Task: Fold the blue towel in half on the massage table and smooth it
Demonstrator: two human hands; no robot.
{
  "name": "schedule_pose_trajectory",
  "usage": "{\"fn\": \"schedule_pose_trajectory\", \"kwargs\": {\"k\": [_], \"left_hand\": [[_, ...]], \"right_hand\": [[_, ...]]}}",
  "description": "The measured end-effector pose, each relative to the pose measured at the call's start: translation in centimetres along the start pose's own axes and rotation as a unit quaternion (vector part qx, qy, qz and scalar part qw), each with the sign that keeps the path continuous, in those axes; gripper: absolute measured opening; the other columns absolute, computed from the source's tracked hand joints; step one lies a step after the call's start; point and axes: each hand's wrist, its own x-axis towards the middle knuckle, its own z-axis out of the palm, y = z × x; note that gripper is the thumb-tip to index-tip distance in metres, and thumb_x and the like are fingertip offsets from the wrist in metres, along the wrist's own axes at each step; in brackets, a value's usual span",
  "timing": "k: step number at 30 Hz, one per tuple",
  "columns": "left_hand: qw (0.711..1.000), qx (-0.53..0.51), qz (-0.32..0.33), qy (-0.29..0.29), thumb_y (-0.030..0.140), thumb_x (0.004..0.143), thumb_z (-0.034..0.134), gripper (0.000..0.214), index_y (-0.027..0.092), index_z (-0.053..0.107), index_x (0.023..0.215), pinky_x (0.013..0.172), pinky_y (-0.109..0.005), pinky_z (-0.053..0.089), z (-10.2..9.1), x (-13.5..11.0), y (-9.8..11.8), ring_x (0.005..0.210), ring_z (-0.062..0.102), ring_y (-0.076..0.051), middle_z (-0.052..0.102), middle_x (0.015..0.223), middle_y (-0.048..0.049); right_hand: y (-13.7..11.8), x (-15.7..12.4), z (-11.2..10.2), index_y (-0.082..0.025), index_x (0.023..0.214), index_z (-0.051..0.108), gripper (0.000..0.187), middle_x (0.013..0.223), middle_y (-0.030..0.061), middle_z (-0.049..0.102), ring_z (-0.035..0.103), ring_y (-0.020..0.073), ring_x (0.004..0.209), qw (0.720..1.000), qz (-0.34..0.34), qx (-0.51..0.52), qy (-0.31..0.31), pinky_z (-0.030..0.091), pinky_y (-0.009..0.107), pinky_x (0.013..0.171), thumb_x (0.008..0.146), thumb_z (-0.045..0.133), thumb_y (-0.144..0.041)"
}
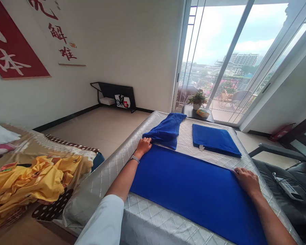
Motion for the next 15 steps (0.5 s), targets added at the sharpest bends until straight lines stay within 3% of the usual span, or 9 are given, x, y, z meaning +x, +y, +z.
{"fn": "schedule_pose_trajectory", "kwargs": {"k": [4,9,12,15], "left_hand": [[1.0,-0.011,-0.017,0.013,0.016,0.093,0.046,0.032,0.017,0.063,0.12,0.1,-0.039,0.041,-0.7,-1.3,-0.9,0.115,0.058,-0.027,0.068,0.119,-0.0119],[0.998,-0.019,-0.047,0.035,0.012,0.094,0.042,0.041,0.018,0.058,0.132,0.103,-0.039,0.043,-2.6,-4.2,-2.5,0.121,0.057,-0.027,0.064,0.13,-0.0123],[0.999,-0.021,-0.028,0.02,0.014,0.095,0.042,0.041,0.019,0.059,0.133,0.105,-0.038,0.043,-4.0,-7.4,-3.0,0.122,0.058,-0.026,0.062,0.133,-0.0114],[1.0,-0.022,0.01,-0.014,0.027,0.1,0.042,0.04,0.018,0.058,0.137,0.111,-0.041,0.04,-4.6,-12.4,-2.8,0.131,0.052,-0.027,0.056,0.144,-0.0128]], "right_hand": [[-1.2,-0.7,-0.7,-0.018,0.113,0.07,0.044,0.116,0.0144,0.07,0.065,0.0309,0.105,0.999,0.039,0.0,0.024,0.043,0.049,0.102,0.099,0.032,-0.037],[-5.2,-4.0,-2.3,-0.02,0.121,0.066,0.048,0.127,0.0148,0.066,0.064,0.0326,0.11,0.993,0.058,0.073,0.066,0.049,0.05,0.099,0.097,0.03,-0.039],[-7.1,-7.6,-2.8,-0.025,0.116,0.067,0.047,0.127,0.0112,0.066,0.064,0.0308,0.113,0.985,0.021,0.162,0.057,0.051,0.048,0.1,0.094,0.032,-0.048],[-7.1,-12.2,-2.2,-0.03,0.113,0.068,0.047,0.125,0.0085,0.068,0.066,0.0313,0.113,0.975,0.016,0.214,0.06,0.051,0.05,0.102,0.09,0.037,-0.056]]}}
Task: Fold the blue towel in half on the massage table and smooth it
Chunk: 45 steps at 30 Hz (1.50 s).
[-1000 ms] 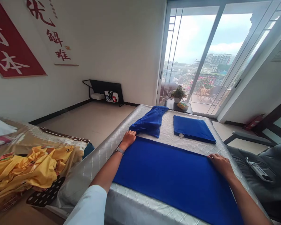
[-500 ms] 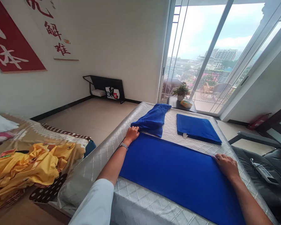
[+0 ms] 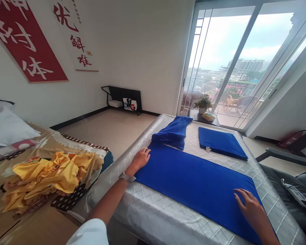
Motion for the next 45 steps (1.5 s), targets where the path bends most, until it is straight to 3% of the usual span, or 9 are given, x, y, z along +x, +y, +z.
{"fn": "schedule_pose_trajectory", "kwargs": {"k": [4,7,19,26,31,35,39,42,45], "left_hand": [[0.999,-0.007,0.027,-0.033,0.054,0.102,0.038,0.058,0.026,0.041,0.153,0.121,-0.049,0.026,1.0,-7.4,0.6,0.149,0.031,-0.03,0.037,0.162,-0.0083],[0.998,0.001,0.001,-0.057,0.063,0.101,0.034,0.065,0.031,0.033,0.158,0.122,-0.052,0.021,1.7,-10.5,0.7,0.152,0.025,-0.031,0.031,0.165,-0.006],[0.988,0.011,-0.04,-0.146,0.073,0.097,0.028,0.077,0.03,0.017,0.16,0.124,-0.052,0.012,0.2,-11.1,0.9,0.155,0.011,-0.03,0.012,0.168,-0.0041],[0.991,0.04,-0.049,-0.116,0.072,0.098,0.031,0.077,0.027,0.024,0.16,0.124,-0.053,0.015,-0.2,-11.5,1.4,0.154,0.015,-0.03,0.019,0.167,-0.0069],[0.998,0.027,-0.001,-0.048,0.063,0.103,0.028,0.068,0.023,0.034,0.157,0.123,-0.051,0.022,0.2,-11.0,6.5,0.153,0.022,-0.029,0.026,0.165,-0.01],[0.983,-0.033,0.169,-0.059,0.058,0.105,0.027,0.061,0.027,0.035,0.156,0.124,-0.046,0.025,0.8,-9.7,14.3,0.152,0.025,-0.024,0.029,0.165,-0.0059],[0.955,-0.064,0.28,-0.076,0.056,0.106,0.028,0.059,0.029,0.029,0.158,0.124,-0.044,0.023,2.1,-8.7,20.3,0.154,0.02,-0.022,0.026,0.166,-0.0024],[0.956,-0.06,0.277,-0.076,0.049,0.108,0.023,0.057,0.026,0.021,0.161,0.123,-0.043,0.024,3.5,-8.8,22.0,0.154,0.02,-0.021,0.026,0.166,-0.0042],[0.959,-0.049,0.27,-0.078,0.046,0.109,0.02,0.057,0.024,0.018,0.161,0.124,-0.043,0.023,4.3,-9.3,21.6,0.153,0.022,-0.02,0.029,0.164,-0.0043]], "right_hand": [[3.5,-6.2,0.3,-0.04,0.107,0.072,0.044,0.122,0.0058,0.07,0.064,0.0352,0.118,1.0,0.006,0.009,0.001,0.051,0.057,0.102,0.08,0.042,-0.056],[6.4,-9.2,0.8,-0.047,0.098,0.075,0.042,0.121,0.0017,0.072,0.056,0.037,0.13,1.0,-0.021,0.002,-0.013,0.046,0.061,0.106,0.073,0.043,-0.054],[8.7,-10.9,2.0,-0.02,0.128,0.07,0.063,0.155,0.0093,0.048,0.032,0.0319,0.148,0.988,-0.034,-0.133,-0.064,0.031,0.057,0.115,0.088,0.026,-0.04],[7.4,-11.0,1.3,-0.019,0.128,0.07,0.061,0.154,0.0087,0.049,0.032,0.0313,0.148,0.982,-0.018,-0.172,-0.081,0.027,0.056,0.117,0.087,0.028,-0.032],[2.4,-10.6,-0.4,-0.014,0.135,0.065,0.063,0.159,0.0108,0.042,0.025,0.035,0.151,0.975,0.051,-0.209,-0.055,0.019,0.063,0.118,0.09,0.024,-0.029],[-6.3,-8.1,-1.0,-0.008,0.15,0.047,0.065,0.162,0.0119,0.035,0.023,0.0305,0.152,0.98,0.042,-0.183,-0.059,0.019,0.054,0.122,0.098,0.017,-0.033],[-16.0,-5.3,0.4,-0.017,0.157,0.035,0.061,0.164,0.0041,0.031,0.022,0.0232,0.153,0.983,-0.027,-0.112,-0.144,0.016,0.047,0.124,0.102,0.019,-0.039],[-20.4,-4.6,1.7,-0.016,0.158,0.032,0.06,0.165,0.0036,0.024,0.017,0.0217,0.154,0.977,-0.056,-0.072,-0.194,0.014,0.046,0.125,0.102,0.021,-0.034],[-21.8,-4.7,2.6,-0.013,0.158,0.029,0.059,0.166,0.0044,0.019,0.013,0.0217,0.155,0.972,-0.059,-0.065,-0.219,0.011,0.046,0.125,0.102,0.02,-0.029]]}}
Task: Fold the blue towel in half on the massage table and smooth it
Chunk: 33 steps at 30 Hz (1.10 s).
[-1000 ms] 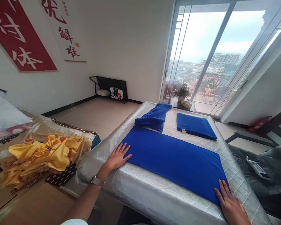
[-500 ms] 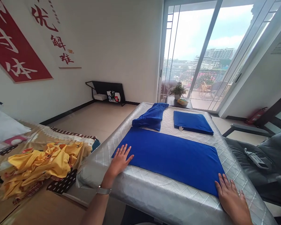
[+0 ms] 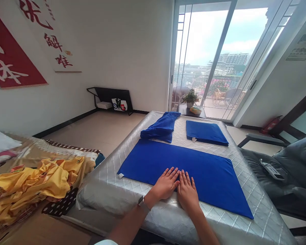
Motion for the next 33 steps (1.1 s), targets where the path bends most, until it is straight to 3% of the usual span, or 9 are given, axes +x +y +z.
{"fn": "schedule_pose_trajectory", "kwargs": {"k": [3,6,9,13,15,18,24,29,33], "left_hand": [[1.0,0.011,-0.017,0.005,0.05,0.107,0.022,0.058,0.027,0.019,0.161,0.124,-0.044,0.023,0.2,-1.5,-1.3,0.153,0.024,-0.021,0.03,0.164,-0.0021],[0.995,0.031,-0.091,0.013,0.055,0.106,0.024,0.06,0.029,0.023,0.16,0.122,-0.048,0.025,-0.3,-3.8,-4.2,0.152,0.026,-0.025,0.032,0.164,-0.0031],[0.977,0.055,-0.204,0.007,0.059,0.104,0.022,0.064,0.027,0.025,0.16,0.123,-0.052,0.022,-1.2,-7.1,-8.1,0.152,0.024,-0.028,0.029,0.164,-0.005],[0.931,0.085,-0.354,-0.015,0.066,0.101,0.021,0.073,0.023,0.023,0.16,0.122,-0.056,0.019,-2.7,-11.2,-12.7,0.153,0.019,-0.033,0.02,0.166,-0.0095],[0.915,0.091,-0.393,-0.019,0.067,0.101,0.022,0.075,0.021,0.021,0.161,0.121,-0.057,0.021,-3.2,-12.3,-13.8,0.153,0.018,-0.035,0.017,0.167,-0.0117],[0.912,0.089,-0.401,-0.025,0.067,0.1,0.024,0.077,0.02,0.019,0.161,0.12,-0.057,0.025,-3.4,-12.9,-14.3,0.153,0.017,-0.036,0.015,0.167,-0.0137],[0.916,0.08,-0.392,-0.034,0.07,0.097,0.029,0.081,0.019,0.024,0.16,0.117,-0.059,0.028,-3.5,-13.1,-14.2,0.152,0.021,-0.038,0.022,0.165,-0.0164],[0.917,0.049,-0.392,-0.057,0.074,0.095,0.028,0.086,0.018,0.023,0.161,0.118,-0.056,0.027,-4.6,-13.8,-14.1,0.153,0.017,-0.035,0.018,0.167,-0.0149],[0.917,0.031,-0.396,-0.039,0.071,0.096,0.033,0.082,0.018,0.031,0.158,0.116,-0.052,0.033,-5.3,-14.2,-14.2,0.151,0.025,-0.034,0.026,0.165,-0.0153]], "right_hand": [[1.0,-0.4,0.7,-0.015,0.16,0.025,0.062,0.167,0.0026,0.017,0.012,0.0211,0.155,1.0,0.019,0.003,0.007,0.009,0.047,0.126,0.103,0.019,-0.041],[4.0,-1.1,1.3,-0.017,0.16,0.022,0.065,0.167,0.0013,0.017,0.011,0.0204,0.155,0.998,0.06,-0.016,0.022,0.007,0.046,0.126,0.102,0.019,-0.046],[8.9,-2.3,1.9,-0.015,0.161,0.022,0.068,0.168,0.0022,0.016,0.012,0.0219,0.155,0.991,0.116,-0.053,0.031,0.008,0.047,0.125,0.101,0.018,-0.046],[16.6,-4.7,2.5,-0.011,0.159,0.029,0.072,0.168,0.0068,0.02,0.014,0.0262,0.155,0.979,0.185,-0.076,0.039,0.013,0.051,0.124,0.097,0.017,-0.045],[19.8,-5.9,2.7,-0.012,0.156,0.037,0.07,0.167,0.0098,0.024,0.016,0.0293,0.154,0.977,0.195,-0.078,0.045,0.017,0.055,0.122,0.096,0.017,-0.042],[22.9,-7.2,2.7,-0.015,0.15,0.048,0.067,0.164,0.0143,0.032,0.023,0.032,0.152,0.978,0.188,-0.068,0.065,0.023,0.059,0.119,0.095,0.019,-0.04],[24.6,-7.9,2.7,-0.018,0.149,0.049,0.07,0.159,0.0156,0.04,0.029,0.0308,0.15,0.978,0.19,-0.02,0.087,0.028,0.057,0.117,0.095,0.02,-0.051],[24.9,-7.8,2.6,-0.013,0.148,0.049,0.073,0.16,0.0142,0.038,0.027,0.0288,0.151,0.978,0.189,0.006,0.083,0.025,0.053,0.119,0.092,0.019,-0.049],[25.2,-7.8,1.8,-0.009,0.148,0.047,0.076,0.152,0.018,0.049,0.042,0.0304,0.142,0.963,0.233,0.041,0.126,0.035,0.049,0.114,0.091,0.019,-0.052]]}}
